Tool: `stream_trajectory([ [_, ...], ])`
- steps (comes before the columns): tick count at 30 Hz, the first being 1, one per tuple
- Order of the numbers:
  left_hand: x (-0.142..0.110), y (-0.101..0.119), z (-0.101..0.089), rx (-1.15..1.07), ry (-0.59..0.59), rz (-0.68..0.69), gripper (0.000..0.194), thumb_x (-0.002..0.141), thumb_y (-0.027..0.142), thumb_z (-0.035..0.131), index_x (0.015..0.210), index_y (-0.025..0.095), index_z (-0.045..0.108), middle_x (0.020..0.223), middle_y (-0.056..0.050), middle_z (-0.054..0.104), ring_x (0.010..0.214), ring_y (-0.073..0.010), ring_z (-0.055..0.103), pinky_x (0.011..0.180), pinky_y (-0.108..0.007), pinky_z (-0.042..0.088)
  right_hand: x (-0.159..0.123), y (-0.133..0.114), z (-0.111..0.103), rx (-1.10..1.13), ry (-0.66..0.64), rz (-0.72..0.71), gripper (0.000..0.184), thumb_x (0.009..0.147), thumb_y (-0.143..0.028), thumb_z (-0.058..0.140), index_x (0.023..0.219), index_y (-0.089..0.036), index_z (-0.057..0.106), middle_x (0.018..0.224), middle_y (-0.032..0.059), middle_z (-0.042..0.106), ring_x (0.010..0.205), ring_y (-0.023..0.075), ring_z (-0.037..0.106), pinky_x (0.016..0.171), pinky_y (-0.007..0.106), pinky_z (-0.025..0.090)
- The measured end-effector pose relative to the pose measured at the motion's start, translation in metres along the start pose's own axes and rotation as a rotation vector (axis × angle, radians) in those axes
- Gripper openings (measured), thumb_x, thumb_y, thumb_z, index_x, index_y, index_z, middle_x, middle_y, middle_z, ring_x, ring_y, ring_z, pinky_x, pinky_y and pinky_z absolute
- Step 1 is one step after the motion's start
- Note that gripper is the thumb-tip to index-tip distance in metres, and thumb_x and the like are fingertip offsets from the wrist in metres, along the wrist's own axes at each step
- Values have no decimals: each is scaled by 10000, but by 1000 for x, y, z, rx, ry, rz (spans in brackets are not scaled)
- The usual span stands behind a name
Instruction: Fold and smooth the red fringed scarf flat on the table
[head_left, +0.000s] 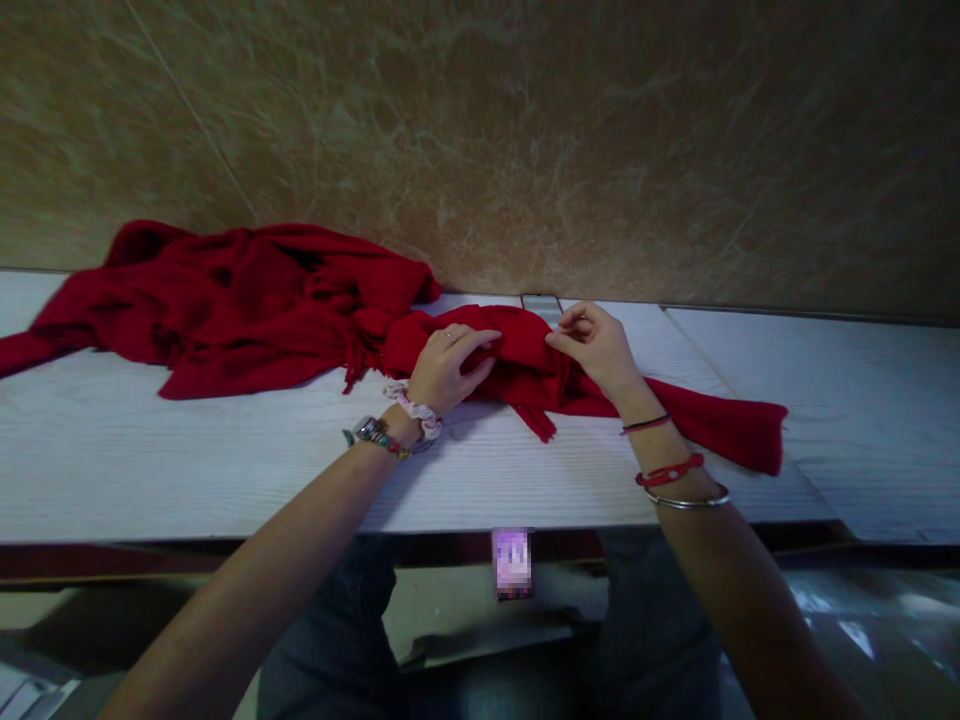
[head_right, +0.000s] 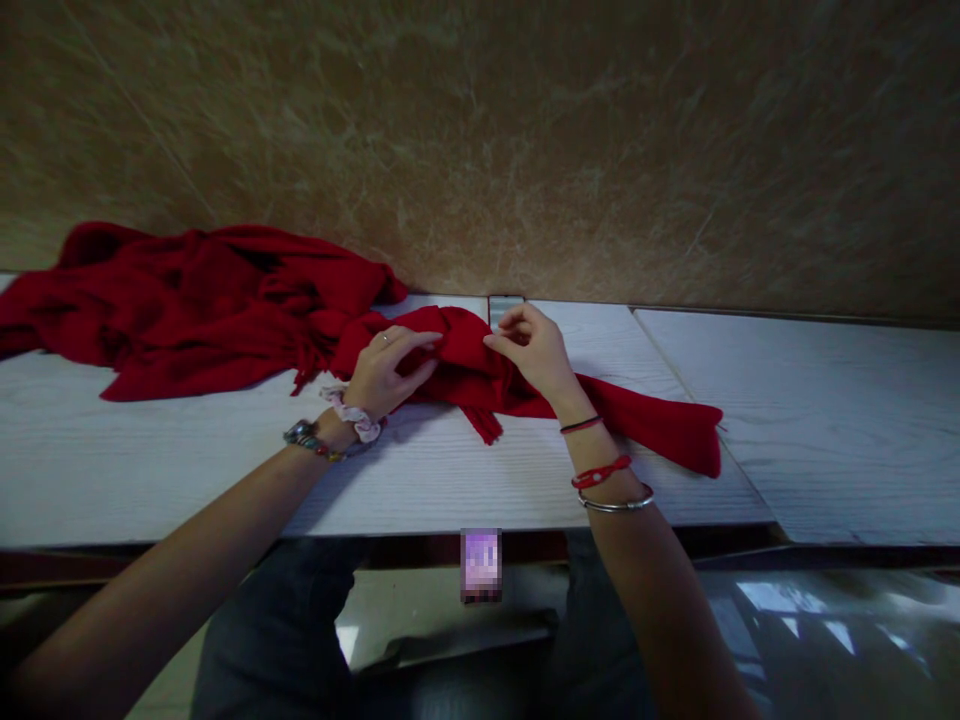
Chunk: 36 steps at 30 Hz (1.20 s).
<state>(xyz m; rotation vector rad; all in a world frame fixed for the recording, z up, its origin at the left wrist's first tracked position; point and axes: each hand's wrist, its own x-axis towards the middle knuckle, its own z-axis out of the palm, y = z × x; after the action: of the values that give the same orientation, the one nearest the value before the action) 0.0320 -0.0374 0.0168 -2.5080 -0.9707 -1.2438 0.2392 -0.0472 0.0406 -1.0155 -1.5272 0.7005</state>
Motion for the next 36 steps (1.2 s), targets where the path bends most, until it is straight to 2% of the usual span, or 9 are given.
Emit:
stream_trajectory([
  [5, 0, -2, 3, 54, 1, 7, 196, 842, 223, 462, 959, 171, 609, 795, -34, 595, 776, -156, 526, 692, -272, 408, -2, -2, 4, -32, -46, -28, 233, 595, -274, 670, 668, -212, 458, 620, -48, 511, 602, 116, 531, 598, 275, 432],
  [12, 2, -9, -5, 104, 119, -138, 190, 847, 225, 440, 905, 185, 616, 793, -26, 582, 780, -159, 522, 710, -283, 409, 9, 9, -10, 9, 195, -3, 262, 585, -283, 664, 634, -225, 412, 593, -61, 488, 568, 103, 495, 580, 262, 436],
  [19, 1, -37, -26, 198, 274, -322, 220, 809, 137, 415, 924, 223, 581, 787, -26, 533, 765, -163, 506, 712, -305, 417, 20, 25, -38, 31, 497, 59, 286, 587, -241, 645, 604, -227, 359, 568, -68, 451, 523, 97, 464, 548, 263, 427],
  [22, -1, -37, -27, 197, 283, -367, 259, 783, 101, 417, 974, 203, 559, 809, -39, 522, 784, -170, 507, 738, -325, 424, 19, 27, -35, -8, 427, 62, 272, 579, -253, 656, 606, -226, 387, 545, -72, 446, 519, 102, 469, 541, 268, 429],
  [24, 0, -29, -25, 193, 294, -316, 301, 766, 87, 418, 1018, 189, 548, 893, -57, 529, 857, -182, 509, 779, -337, 425, 16, 25, -28, -33, 335, 59, 255, 577, -266, 664, 622, -223, 417, 547, -69, 467, 527, 105, 486, 551, 273, 437],
  [26, 1, -16, -23, 168, 266, -164, 345, 752, 86, 430, 1063, 189, 538, 1031, -69, 523, 970, -195, 490, 844, -353, 408, 12, 21, -21, -45, 246, 57, 245, 577, -280, 671, 658, -219, 449, 580, -59, 506, 565, 114, 518, 579, 281, 448],
  [29, 4, 0, -20, 117, 90, 104, 358, 756, 127, 464, 1097, 208, 532, 1166, -58, 510, 1090, -210, 442, 913, -385, 357, 7, 14, -17, -63, 103, 70, 275, 562, -281, 689, 754, -213, 503, 661, -35, 561, 653, 134, 560, 635, 306, 462],
  [32, 5, 0, -14, 106, -120, 217, 295, 801, 192, 472, 1084, 226, 549, 1081, -39, 591, 1068, -207, 472, 901, -397, 334, 3, 10, -19, -89, -14, 126, 339, 540, -235, 700, 836, -210, 536, 680, -26, 586, 646, 145, 574, 613, 312, 468],
  [36, 3, -12, -10, 121, -148, 172, 209, 856, 215, 439, 986, 216, 602, 884, -23, 653, 901, -175, 550, 840, -365, 345, 4, 10, -26, -174, -6, 158, 348, 550, -198, 671, 881, -209, 565, 552, -55, 559, 521, 137, 551, 522, 293, 451],
])
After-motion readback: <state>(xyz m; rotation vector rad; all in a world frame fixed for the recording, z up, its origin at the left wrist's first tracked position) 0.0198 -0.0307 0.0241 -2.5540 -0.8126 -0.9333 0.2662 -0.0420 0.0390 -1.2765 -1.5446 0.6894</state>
